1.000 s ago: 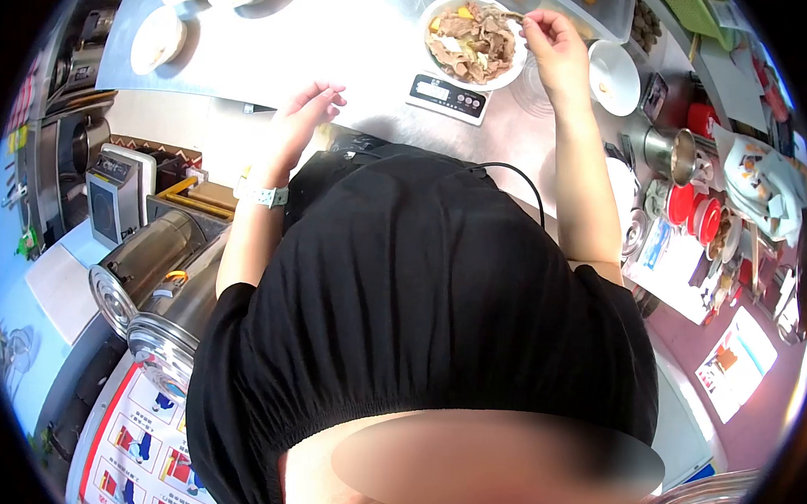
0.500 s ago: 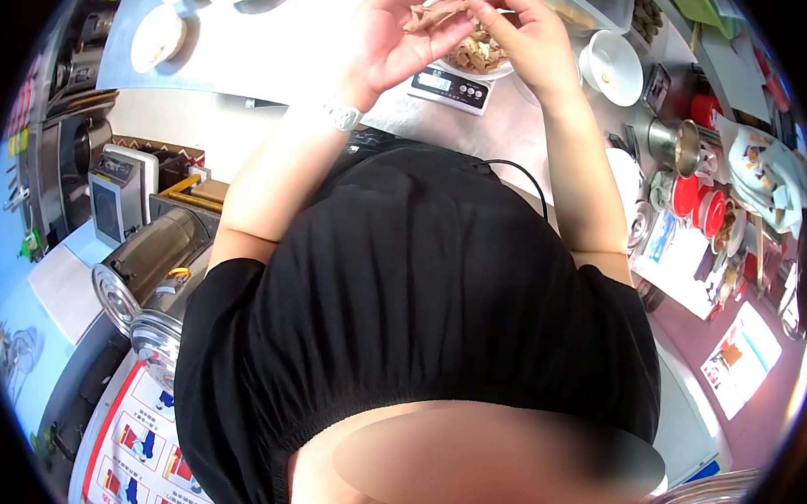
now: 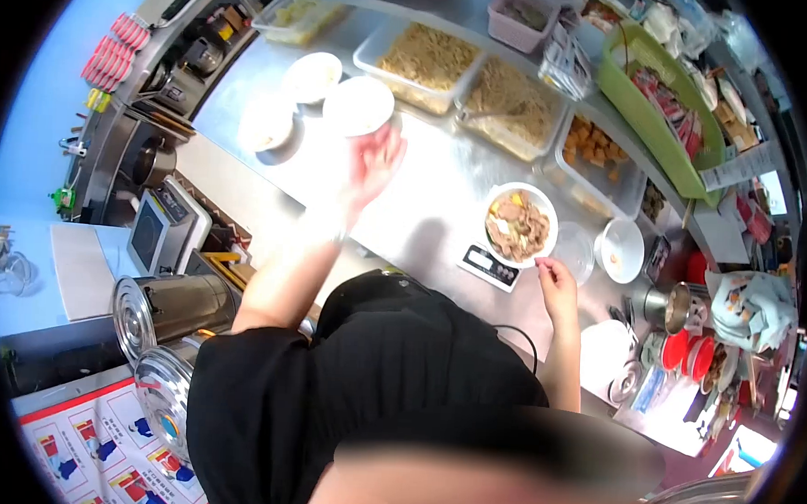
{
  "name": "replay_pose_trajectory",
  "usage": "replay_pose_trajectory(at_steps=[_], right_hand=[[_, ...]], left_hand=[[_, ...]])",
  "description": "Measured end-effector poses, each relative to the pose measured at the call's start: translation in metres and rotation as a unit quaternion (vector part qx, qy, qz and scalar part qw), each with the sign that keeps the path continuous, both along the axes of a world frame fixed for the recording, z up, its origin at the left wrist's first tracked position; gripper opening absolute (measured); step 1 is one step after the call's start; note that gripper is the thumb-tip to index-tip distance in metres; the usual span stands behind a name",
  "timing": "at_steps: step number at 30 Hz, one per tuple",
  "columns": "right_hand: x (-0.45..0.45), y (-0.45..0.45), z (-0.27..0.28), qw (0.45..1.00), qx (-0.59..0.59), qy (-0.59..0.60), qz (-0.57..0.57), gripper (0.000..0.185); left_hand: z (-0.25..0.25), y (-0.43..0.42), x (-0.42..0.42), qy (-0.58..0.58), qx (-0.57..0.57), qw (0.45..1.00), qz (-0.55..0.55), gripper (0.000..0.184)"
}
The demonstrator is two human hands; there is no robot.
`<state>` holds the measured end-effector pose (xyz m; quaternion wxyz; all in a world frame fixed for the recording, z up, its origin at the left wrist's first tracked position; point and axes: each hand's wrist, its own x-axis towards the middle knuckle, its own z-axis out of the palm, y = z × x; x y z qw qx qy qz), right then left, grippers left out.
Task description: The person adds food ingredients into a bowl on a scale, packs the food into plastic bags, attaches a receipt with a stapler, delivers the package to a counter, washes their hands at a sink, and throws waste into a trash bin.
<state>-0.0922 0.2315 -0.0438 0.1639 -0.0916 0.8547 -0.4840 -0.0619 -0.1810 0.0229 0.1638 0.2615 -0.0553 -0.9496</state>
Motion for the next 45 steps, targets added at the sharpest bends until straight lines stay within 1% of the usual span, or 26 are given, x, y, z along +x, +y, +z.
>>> replay_pose_trajectory(at_steps=[1,2,4,5,6,7,8,9,10,12,13,14,16,17,19,23,25,28,30,33,36,39,41,42,44,45], right_hand=[[0.001,-0.008,0.0,1.0,-0.005,0.007,0.002,0.018],[0.002,-0.013,-0.002,1.0,-0.028,-0.008,-0.011,0.017],[0.002,-0.027,0.0,0.998,-0.051,-0.018,-0.028,0.017],[0.004,-0.034,0.003,0.999,-0.044,0.009,-0.022,0.017],[0.008,-0.037,0.004,0.999,-0.034,0.03,-0.02,0.017],[0.007,-0.035,-0.002,0.999,-0.039,0.018,-0.021,0.018],[0.007,-0.035,-0.008,0.998,-0.02,0.034,-0.043,0.019],[0.011,-0.037,-0.007,0.997,0.003,0.043,-0.07,0.02],[0.018,-0.033,-0.008,0.994,0.036,0.066,-0.077,0.021],[0.026,-0.034,0.0,0.986,0.095,0.101,-0.093,0.023],[0.029,-0.031,-0.007,0.972,0.14,0.17,-0.082,0.021],[0.033,-0.035,-0.007,0.969,0.146,0.183,-0.08,0.022],[0.031,-0.048,-0.008,0.961,0.176,0.199,-0.08,0.025],[0.031,-0.056,-0.011,0.957,0.201,0.191,-0.083,0.028],[0.028,-0.072,-0.004,0.943,0.249,0.212,-0.068,0.026],[0.013,-0.092,-0.006,0.901,0.358,0.238,-0.055,0.017],[0.008,-0.092,-0.014,0.906,0.354,0.225,-0.062,0.017],[0.003,-0.091,-0.028,0.923,0.312,0.209,-0.088,0.019],[0.002,-0.09,-0.023,0.911,0.299,0.262,-0.109,0.017],[0.006,-0.092,-0.015,0.897,0.368,0.23,-0.086,0.023],[0.0,-0.086,-0.02,0.876,0.407,0.246,-0.077,0.026],[-0.004,-0.078,-0.023,0.903,0.349,0.238,-0.083,0.026],[-0.005,-0.075,-0.019,0.947,0.184,0.213,-0.152,0.018],[-0.009,-0.075,-0.015,0.947,0.184,0.213,-0.151,0.018],[-0.014,-0.077,-0.005,0.981,0.134,0.071,-0.125,0.021],[-0.017,-0.081,-0.001,0.981,0.134,0.071,-0.124,0.021]], left_hand=[[0.024,-0.027,-0.023,0.094,0.003,0.995,-0.024,0.03],[0.068,-0.037,-0.051,0.118,0.003,0.993,0.029,0.037],[0.127,-0.07,-0.116,0.186,-0.134,0.971,0.07,0.038],[0.108,-0.126,-0.176,0.535,-0.209,0.815,-0.07,0.034],[0.122,-0.174,-0.228,0.657,-0.221,0.7,-0.172,0.052],[0.175,-0.13,-0.206,0.351,-0.311,0.882,0.039,0.055],[0.181,-0.134,-0.219,0.224,-0.245,0.936,0.119,0.056],[0.18,-0.129,-0.218,0.197,-0.295,0.919,0.171,0.057],[0.166,-0.123,-0.209,0.232,-0.377,0.889,0.115,0.053],[0.113,-0.094,-0.185,0.123,-0.621,0.768,0.098,0.049],[0.084,-0.063,-0.166,0.126,-0.612,0.778,0.057,0.049],[0.053,-0.038,-0.136,0.161,-0.703,0.69,-0.059,0.034],[-0.001,0.003,-0.086,0.175,-0.849,0.443,-0.231,0.017],[-0.038,0.027,-0.077,0.245,-0.854,0.41,-0.205,0.015],[-0.063,0.063,-0.059,0.3,-0.853,0.325,-0.278,0.017],[-0.078,0.11,-0.049,0.284,-0.891,0.286,-0.207,0.012],[-0.079,0.118,-0.053,0.244,-0.915,0.218,-0.237,0.01],[-0.086,0.125,-0.058,0.244,-0.923,0.196,-0.225,0.009],[-0.086,0.127,-0.062,0.254,-0.922,0.181,-0.227,0.008],[-0.084,0.131,-0.069,0.234,-0.936,0.092,-0.247,0.014],[-0.078,0.127,-0.074,0.263,-0.929,0.088,-0.244,0.015],[-0.076,0.125,-0.079,0.261,-0.923,0.084,-0.271,0.017],[-0.076,0.125,-0.08,0.249,-0.928,0.086,-0.263,0.015],[-0.076,0.125,-0.081,0.248,-0.928,0.087,-0.263,0.015],[-0.077,0.125,-0.079,0.245,-0.927,0.107,-0.264,0.014],[-0.079,0.125,-0.078,0.244,-0.927,0.108,-0.265,0.014]])
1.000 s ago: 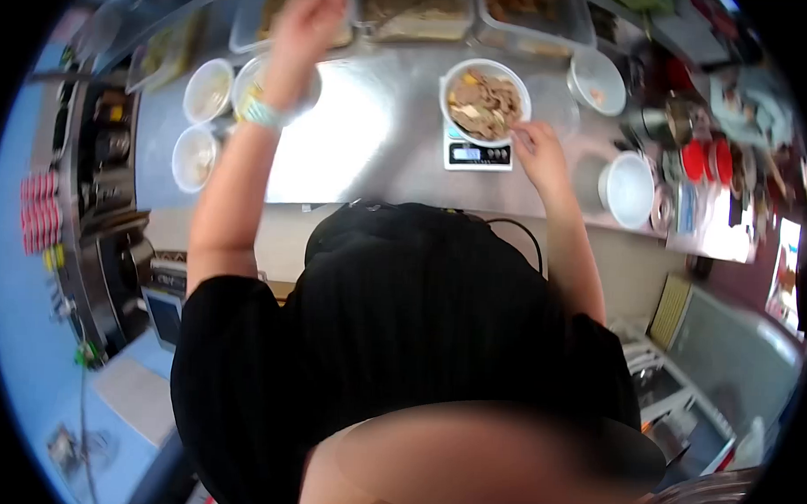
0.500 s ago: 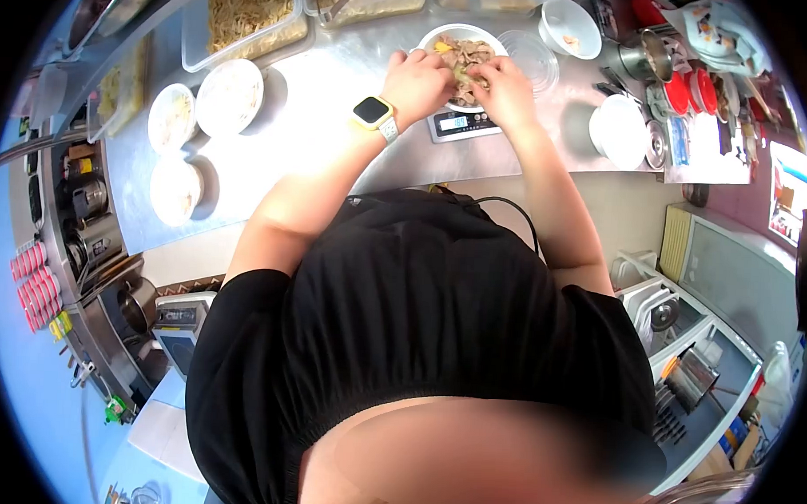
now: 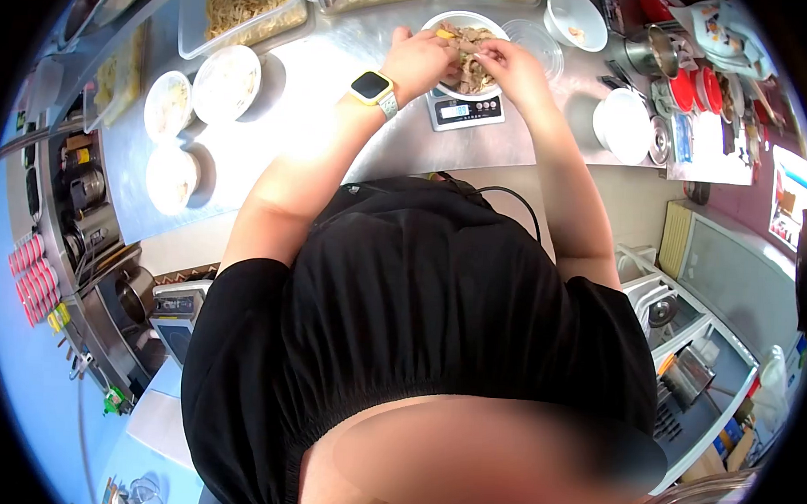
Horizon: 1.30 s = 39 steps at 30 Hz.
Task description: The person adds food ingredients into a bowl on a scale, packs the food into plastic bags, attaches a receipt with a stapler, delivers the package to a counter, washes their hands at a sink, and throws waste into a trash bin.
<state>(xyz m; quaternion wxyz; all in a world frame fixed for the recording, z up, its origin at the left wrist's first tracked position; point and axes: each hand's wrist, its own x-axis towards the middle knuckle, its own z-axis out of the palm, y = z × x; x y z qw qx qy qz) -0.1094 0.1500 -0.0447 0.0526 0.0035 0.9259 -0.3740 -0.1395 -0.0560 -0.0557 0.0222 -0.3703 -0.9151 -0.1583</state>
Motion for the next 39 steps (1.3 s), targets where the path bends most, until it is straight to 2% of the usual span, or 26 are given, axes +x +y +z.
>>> replay_pose_trajectory(at_steps=[2,3,6,8,9,10,11,12,14,15,17,18,19,21,22,24,25,26,27,28,29,31,32,36,38,39], right_hand=[[-0.003,-0.008,0.004,0.994,0.017,0.091,0.05,0.028],[-0.005,-0.006,0.002,0.994,0.016,0.092,0.051,0.028],[-0.015,0.01,-0.015,0.985,0.063,0.159,0.021,0.027],[-0.017,0.017,-0.022,0.967,0.125,0.213,-0.056,0.025],[-0.014,0.015,-0.022,0.968,0.124,0.211,-0.054,0.025],[-0.013,0.014,-0.022,0.968,0.179,0.172,-0.025,0.024],[-0.013,0.012,-0.021,0.963,0.233,0.135,0.004,0.024],[-0.011,0.01,-0.019,0.963,0.234,0.136,0.005,0.024],[-0.004,0.008,-0.021,0.967,0.191,0.144,0.082,0.022],[0.002,0.009,-0.02,0.968,0.191,0.143,0.083,0.022],[0.012,0.011,-0.017,0.997,0.001,0.0,0.072,0.022],[0.016,0.008,-0.012,0.996,0.038,0.066,0.04,0.022],[0.011,0.009,-0.014,0.996,0.039,0.066,0.041,0.022],[0.001,0.01,-0.017,0.94,0.139,0.311,0.028,0.026],[-0.001,0.011,-0.019,0.94,0.139,0.311,0.028,0.026],[-0.001,0.007,-0.014,0.952,0.224,0.17,0.124,0.03],[-0.001,0.008,-0.016,0.952,0.224,0.17,0.124,0.03],[-0.004,0.008,-0.017,0.964,0.159,0.191,0.091,0.03],[-0.007,0.009,-0.019,0.972,0.092,0.21,0.058,0.031],[-0.01,0.009,-0.021,0.949,0.111,0.295,0.032,0.028],[-0.009,0.01,-0.022,0.949,0.11,0.293,0.032,0.028],[-0.005,0.01,-0.025,0.968,0.171,0.144,0.116,0.026],[-0.002,0.011,-0.021,0.956,0.17,0.187,0.15,0.026],[0.0,0.014,-0.003,0.969,0.104,0.213,0.069,0.026],[-0.003,0.009,0.002,0.959,0.212,0.176,0.071,0.027],[-0.005,0.01,-0.004,0.959,0.211,0.177,0.071,0.027]], left_hand=[[0.001,0.002,0.005,0.011,0.036,0.999,-0.004,0.012],[0.003,0.001,0.006,0.011,0.035,0.999,-0.003,0.012],[0.005,-0.006,0.006,0.02,0.076,0.996,0.04,0.012],[-0.003,0.001,0.008,0.035,0.092,0.995,0.033,0.01],[-0.008,0.004,0.009,0.049,0.107,0.993,0.024,0.009],[-0.012,0.005,0.011,0.049,0.107,0.993,0.025,0.009],[-0.01,0.005,0.013,0.034,0.084,0.996,0.004,0.01],[-0.006,0.005,0.015,0.02,0.062,0.998,-0.019,0.011],[-0.001,0.004,0.014,0.02,0.043,0.999,0.016,0.012],[0.001,0.003,0.014,0.018,0.024,0.998,0.051,0.013],[-0.003,0.001,0.011,0.014,0.071,0.996,0.055,0.016],[-0.007,0.002,0.009,0.031,0.056,0.997,0.048,0.019],[-0.01,0.002,0.008,0.048,0.041,0.997,0.04,0.022],[-0.017,0.006,0.008,0.092,0.035,0.994,0.052,0.027],[-0.02,0.008,0.007,0.137,0.028,0.988,0.063,0.032],[-0.016,0.011,0.007,0.125,0.027,0.989,0.069,0.034],[-0.014,0.012,0.006,0.115,0.026,0.99,0.077,0.036],[-0.016,0.01,0.002,0.117,0.027,0.99,0.078,0.036],[-0.018,0.008,-0.002,0.063,0.048,0.996,0.037,0.038],[-0.021,0.007,-0.002,0.006,0.069,0.998,-0.005,0.04],[-0.025,0.008,0.001,0.004,0.068,0.998,-0.006,0.04],[-0.032,0.01,0.005,0.136,0.009,0.99,0.03,0.038],[-0.021,0.009,0.006,0.12,-0.011,0.992,0.032,0.038],[-0.019,0.011,0.0,0.089,0.028,0.995,0.04,0.039],[-0.023,0.016,-0.002,0.089,0.078,0.993,-0.008,0.04],[-0.024,0.016,-0.001,0.09,0.077,0.993,-0.008,0.04]])
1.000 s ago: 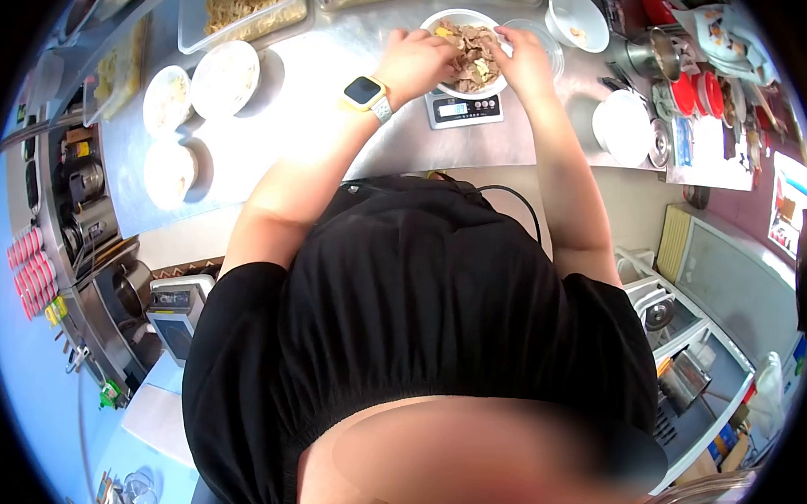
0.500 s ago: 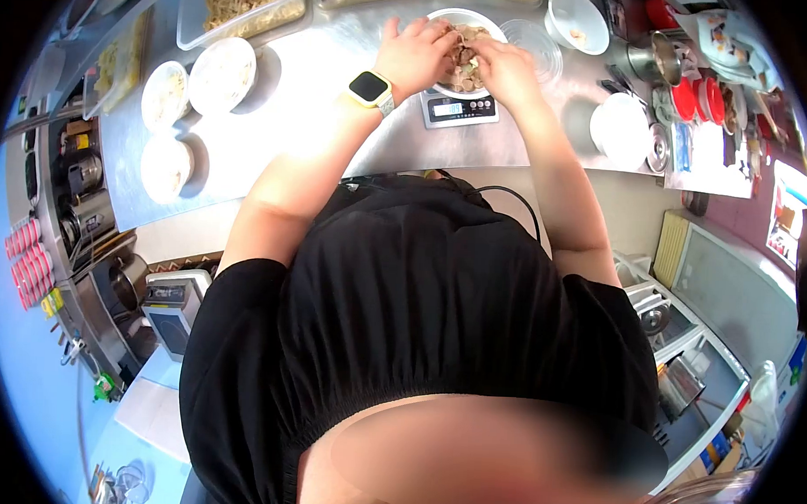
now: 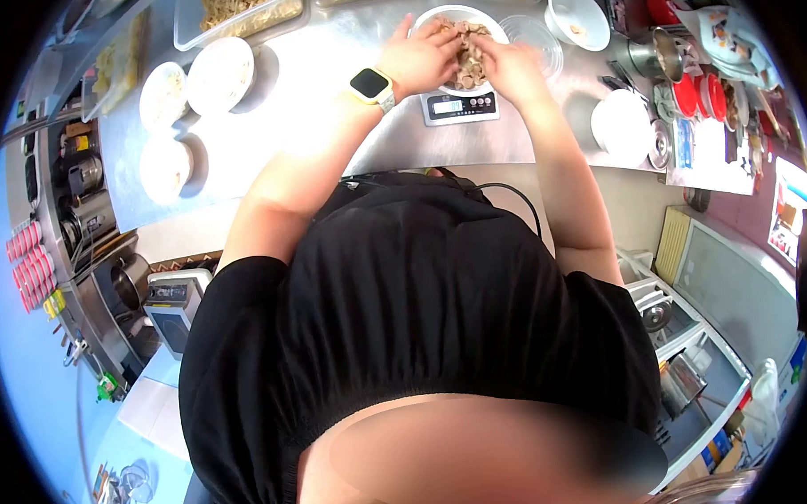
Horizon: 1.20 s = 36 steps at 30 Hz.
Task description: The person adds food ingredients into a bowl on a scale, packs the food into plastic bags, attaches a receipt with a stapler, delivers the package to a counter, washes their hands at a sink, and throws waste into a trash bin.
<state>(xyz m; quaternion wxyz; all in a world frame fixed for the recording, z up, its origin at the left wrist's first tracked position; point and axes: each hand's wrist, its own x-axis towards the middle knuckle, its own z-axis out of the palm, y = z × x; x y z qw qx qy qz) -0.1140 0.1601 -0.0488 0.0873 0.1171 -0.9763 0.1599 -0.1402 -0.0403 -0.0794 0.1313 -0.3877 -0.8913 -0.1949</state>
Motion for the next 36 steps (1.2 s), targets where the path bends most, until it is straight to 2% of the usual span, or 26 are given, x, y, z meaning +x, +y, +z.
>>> replay_pose_trajectory(at_steps=[2,3,5,6,8,9,10,12,13,15,19,20,22,24,26,27,29,32,33,34,35,36], right_hand=[[0.001,0.005,-0.011,0.996,-0.081,0.024,0.041,0.027],[0.001,0.011,-0.012,0.996,-0.079,0.025,0.041,0.027],[0.005,0.018,-0.014,0.993,-0.09,0.076,-0.027,0.024],[0.009,0.015,-0.017,0.993,-0.091,0.072,-0.029,0.024],[0.015,0.006,-0.022,0.997,0.023,0.036,-0.071,0.02],[0.012,0.004,-0.021,0.992,0.081,0.023,-0.089,0.018],[0.007,0.003,-0.019,0.992,0.082,0.028,-0.091,0.018],[0.005,0.004,-0.019,0.991,0.019,0.059,-0.116,0.018],[0.004,0.004,-0.019,0.991,0.018,0.058,-0.116,0.018],[0.003,0.007,-0.021,0.993,0.031,0.052,-0.105,0.018],[0.0,0.0,-0.028,0.99,0.068,-0.019,-0.123,0.017],[0.001,-0.001,-0.026,0.992,0.025,-0.015,-0.126,0.019],[-0.004,0.0,-0.024,0.992,-0.018,-0.009,-0.124,0.02],[-0.005,0.012,-0.032,0.968,-0.23,-0.038,-0.097,0.024],[-0.005,0.017,-0.037,0.969,-0.233,-0.03,-0.081,0.026],[-0.004,0.018,-0.037,0.966,-0.24,-0.036,-0.083,0.026],[-0.004,0.021,-0.038,0.964,-0.247,-0.039,-0.086,0.026],[-0.003,0.022,-0.039,0.963,-0.248,-0.044,-0.095,0.027],[-0.004,0.022,-0.037,0.973,-0.188,-0.055,-0.121,0.027],[-0.004,0.023,-0.035,0.979,-0.128,-0.066,-0.146,0.027],[-0.003,0.02,-0.028,0.979,-0.128,-0.067,-0.147,0.027],[-0.002,0.016,-0.021,0.981,-0.064,-0.042,-0.177,0.027]], left_hand=[[0.002,0.0,0.005,0.058,0.018,0.998,0.009,0.037],[0.005,-0.001,0.004,0.059,0.02,0.998,0.009,0.037],[0.006,-0.008,0.001,-0.044,0.077,0.996,-0.031,0.035],[0.004,-0.007,0.003,-0.049,0.076,0.995,-0.032,0.035],[0.0,0.002,0.005,-0.029,0.039,0.995,-0.082,0.032],[-0.001,0.007,0.005,-0.017,0.059,0.994,-0.095,0.029],[-0.003,0.011,0.007,0.014,0.081,0.992,-0.097,0.027],[0.006,0.008,0.007,-0.058,0.031,0.995,-0.072,0.028],[0.01,0.006,0.007,-0.058,0.031,0.995,-0.072,0.028],[0.012,0.001,0.007,-0.055,0.016,0.998,0.03,0.026],[0.005,0.013,-0.001,-0.003,0.027,0.998,0.048,0.029],[0.005,0.016,-0.001,-0.003,0.028,0.998,0.049,0.029],[0.007,0.023,-0.004,-0.092,0.07,0.988,0.103,0.029],[0.012,0.026,-0.006,-0.118,0.097,0.98,0.125,0.032],[0.014,0.027,-0.007,-0.201,0.103,0.967,0.114,0.032],[0.014,0.029,-0.008,-0.203,0.103,0.967,0.112,0.032],[0.015,0.032,-0.011,-0.326,0.136,0.931,0.094,0.034],[0.017,0.03,-0.01,-0.326,0.102,0.936,0.08,0.028],[0.016,0.029,-0.009,-0.326,0.101,0.936,0.08,0.028],[0.015,0.028,-0.006,-0.218,0.071,0.968,0.102,0.026],[0.014,0.028,-0.003,-0.108,0.04,0.986,0.123,0.025],[0.015,0.025,-0.001,-0.109,0.039,0.986,0.122,0.025]])
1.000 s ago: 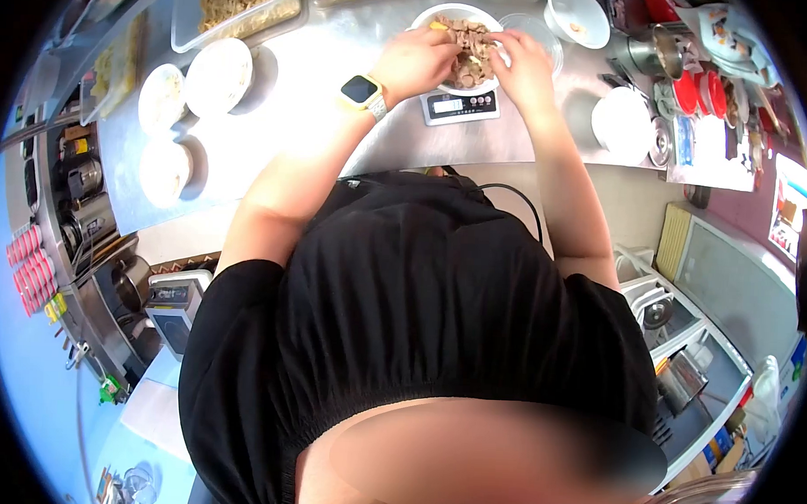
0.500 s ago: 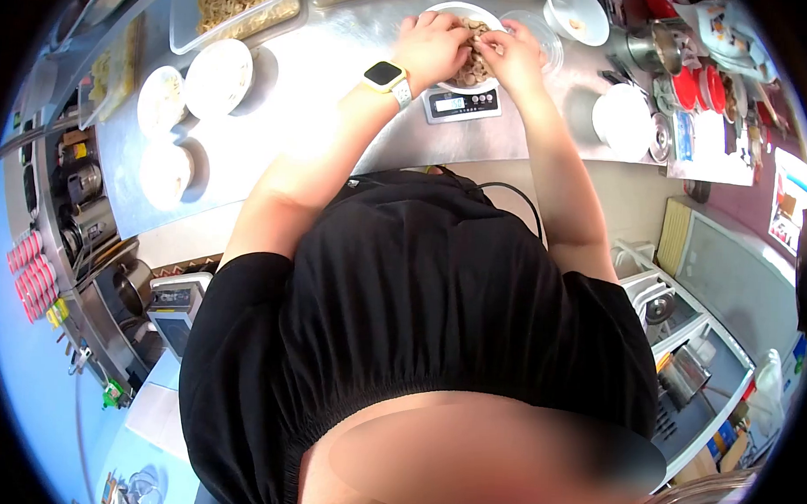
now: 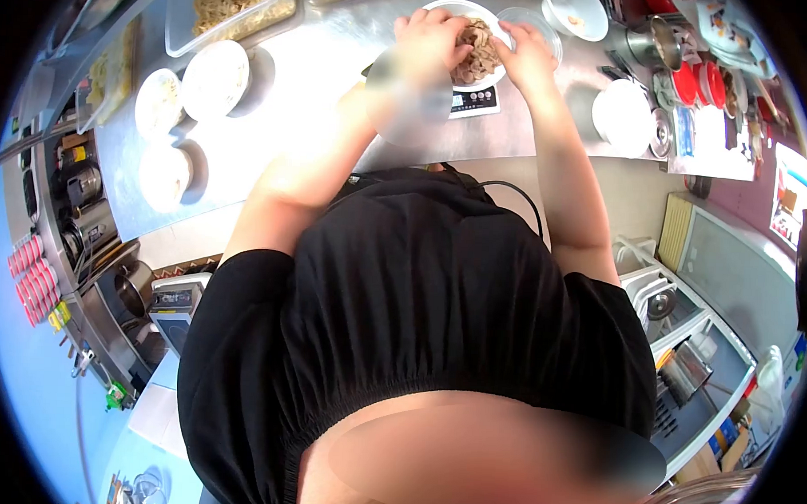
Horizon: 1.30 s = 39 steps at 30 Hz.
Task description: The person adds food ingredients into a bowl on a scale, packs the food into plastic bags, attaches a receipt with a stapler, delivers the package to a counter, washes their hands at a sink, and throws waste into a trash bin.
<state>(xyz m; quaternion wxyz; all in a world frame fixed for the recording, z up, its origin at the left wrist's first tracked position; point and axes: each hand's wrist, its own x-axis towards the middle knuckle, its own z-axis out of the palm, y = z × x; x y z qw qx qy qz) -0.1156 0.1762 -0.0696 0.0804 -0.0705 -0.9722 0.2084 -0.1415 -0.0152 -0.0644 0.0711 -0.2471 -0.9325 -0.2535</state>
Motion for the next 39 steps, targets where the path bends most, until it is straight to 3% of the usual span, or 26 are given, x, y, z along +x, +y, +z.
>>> replay_pose_trajectory(at_steps=[1,5,7,9,10,12,14,16,18,20,22,24,27,33,39], right_hand=[[0.001,-0.003,0.006,0.997,0.069,0.012,-0.028,0.029],[0.004,0.025,0.001,0.995,0.006,0.099,0.014,0.034],[0.006,0.035,-0.009,0.987,-0.162,0.005,-0.008,0.035],[0.011,0.036,-0.016,0.979,-0.2,-0.043,-0.021,0.036],[0.011,0.037,-0.019,0.967,-0.237,-0.09,-0.033,0.037],[0.01,0.03,-0.023,0.963,-0.248,-0.095,-0.038,0.037],[0.0,0.031,-0.028,0.96,-0.261,-0.097,-0.037,0.038],[-0.009,0.044,-0.043,0.926,-0.334,-0.174,-0.038,0.039],[-0.012,0.055,-0.059,0.929,-0.327,-0.172,-0.001,0.037],[-0.017,0.064,-0.052,0.919,-0.329,-0.211,0.048,0.043],[-0.015,0.074,-0.045,0.914,-0.367,-0.151,0.088,0.039],[-0.01,0.093,-0.035,0.892,-0.406,-0.175,0.097,0.035],[-0.005,0.135,-0.034,0.876,-0.404,-0.223,0.141,0.027],[-0.002,0.197,-0.024,0.824,-0.425,-0.33,0.178,0.021],[-0.001,0.203,-0.023,0.789,-0.449,-0.381,0.173,0.028]], left_hand=[[0.0,-0.006,0.001,0.02,0.009,1.0,-0.002,0.028],[-0.007,-0.046,0.005,0.043,0.077,0.996,0.035,0.032],[-0.027,-0.059,0.008,0.056,0.117,0.989,0.066,0.034],[-0.04,-0.064,0.015,-0.161,0.305,0.926,0.15,0.037],[-0.046,-0.064,0.019,-0.161,0.306,0.926,0.154,0.037],[-0.045,-0.061,0.032,-0.437,0.425,0.776,0.161,0.039],[-0.044,-0.054,0.044,-0.456,0.428,0.769,0.134,0.031],[-0.042,-0.044,0.054,-0.49,0.463,0.724,0.145,0.026],[-0.043,-0.033,0.06,-0.48,0.508,0.685,0.204,0.022],[-0.061,-0.028,0.064,-0.446,0.527,0.691,0.214,0.018],[-0.071,-0.025,0.066,-0.453,0.59,0.627,0.23,0.018],[-0.066,-0.006,0.077,-0.422,0.644,0.581,0.263,0.025],[-0.052,0.022,0.092,-0.39,0.674,0.557,0.289,0.029],[-0.055,0.059,0.104,-0.328,0.7,0.548,0.318,0.028],[-0.069,0.059,0.109,-0.289,0.711,0.541,0.343,0.022]])
